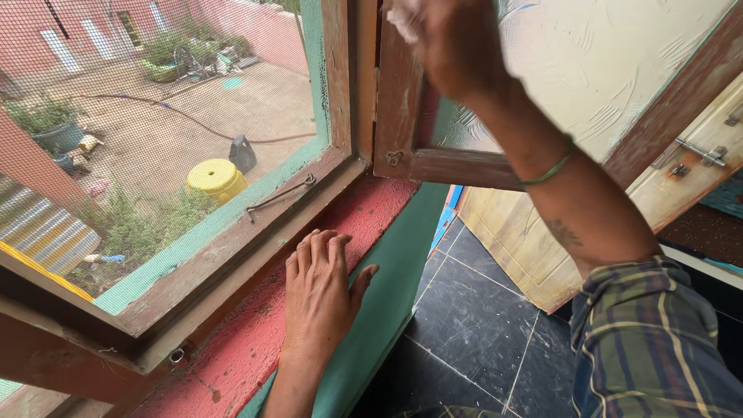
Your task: The person cleans the wooden frame and glass of a window with a white cloth, scrubbing along the edges and surface of the panes.
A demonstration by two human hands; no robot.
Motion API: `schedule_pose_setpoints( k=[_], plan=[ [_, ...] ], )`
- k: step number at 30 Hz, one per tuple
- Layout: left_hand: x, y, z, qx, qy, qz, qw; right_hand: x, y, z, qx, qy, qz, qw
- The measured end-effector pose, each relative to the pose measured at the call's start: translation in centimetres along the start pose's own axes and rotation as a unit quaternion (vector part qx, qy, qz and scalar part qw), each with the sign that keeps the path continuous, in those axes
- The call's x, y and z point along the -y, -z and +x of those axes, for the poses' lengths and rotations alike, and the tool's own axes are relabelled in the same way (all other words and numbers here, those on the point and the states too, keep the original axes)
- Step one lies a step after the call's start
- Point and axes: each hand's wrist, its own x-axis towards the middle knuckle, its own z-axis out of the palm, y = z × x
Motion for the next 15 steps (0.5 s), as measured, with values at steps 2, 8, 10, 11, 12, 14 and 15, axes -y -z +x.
schedule_pose_setpoints(
  k=[2, 8, 10, 11, 12, 14, 15],
  plan=[
    [0.0, 0.1, 0.0, 0.013, 0.015, -0.013, 1.0, 1.6, -1.8, -1.3, -0.038, 0.056, -0.125, 0.99],
    [0.2, 0.0, 0.0, 0.023, 0.021, -0.013, 0.999, 4.1, -3.9, -6.7, 0.062, 0.023, -0.178, 0.982],
    [0.1, 0.1, -0.1, 0.021, 0.019, -0.013, 0.999, 4.5, -2.9, -7.6, 0.103, 0.015, -0.141, 0.985],
    [0.1, 0.2, 0.0, 0.02, 0.018, -0.013, 1.0, 4.6, -2.0, -7.7, 0.221, -0.06, -0.031, 0.973],
    [0.1, 0.2, 0.0, 0.017, 0.016, -0.014, 1.0, 4.6, -0.8, -7.6, 0.333, -0.13, 0.081, 0.93],
    [0.0, 0.2, 0.2, 0.035, 0.011, 0.001, 0.999, 3.9, 2.6, -6.2, 0.226, -0.022, 0.124, 0.966],
    [0.0, 0.1, 0.3, 0.035, 0.01, -0.001, 0.999, 3.5, 4.5, -5.4, 0.161, -0.057, 0.142, 0.975]
  ],
)
